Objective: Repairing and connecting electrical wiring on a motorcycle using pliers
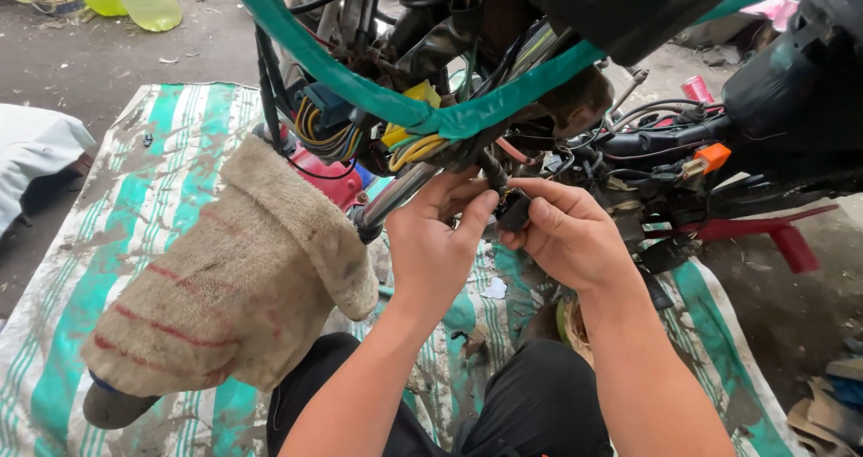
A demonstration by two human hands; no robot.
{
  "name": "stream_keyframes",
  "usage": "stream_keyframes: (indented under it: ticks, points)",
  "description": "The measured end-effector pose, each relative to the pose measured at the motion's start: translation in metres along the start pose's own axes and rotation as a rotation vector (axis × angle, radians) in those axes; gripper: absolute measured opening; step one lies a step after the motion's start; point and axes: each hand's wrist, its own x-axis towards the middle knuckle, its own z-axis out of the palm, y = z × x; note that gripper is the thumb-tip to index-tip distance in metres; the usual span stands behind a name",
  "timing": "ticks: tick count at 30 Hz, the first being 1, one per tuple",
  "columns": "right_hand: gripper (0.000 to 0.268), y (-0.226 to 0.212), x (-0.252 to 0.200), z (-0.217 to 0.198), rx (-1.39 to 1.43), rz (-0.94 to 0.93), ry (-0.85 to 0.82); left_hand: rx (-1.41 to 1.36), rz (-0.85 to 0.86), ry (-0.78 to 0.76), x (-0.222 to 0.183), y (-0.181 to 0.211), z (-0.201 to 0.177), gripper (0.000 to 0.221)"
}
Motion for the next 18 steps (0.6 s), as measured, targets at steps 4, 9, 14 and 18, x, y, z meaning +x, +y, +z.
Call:
stream_keyframes:
  ticks: [4, 9, 14, 18]
  points:
    - [0.041, -0.0001, -0.003, 0.0011, -0.017, -0.003, 0.01, 0.0, 0.025, 0.009, 0.0, -0.0019, 0.0, 0.029]
    - [0.04, 0.0013, -0.004, 0.0029, -0.018, -0.002, 0.02, -0.014, 0.038, 0.002, -0.0016, 0.0008, -0.0027, 0.028]
    - [0.04, -0.0005, -0.0058, 0.0036, -0.026, -0.003, 0.03, -0.031, 0.032, -0.01, -0.0061, 0.0036, -0.0049, 0.026]
    - [0.039, -0.004, -0.0041, 0.0101, -0.037, -0.01, 0.037, -0.063, 0.035, -0.023, -0.0061, 0.0045, -0.0033, 0.032]
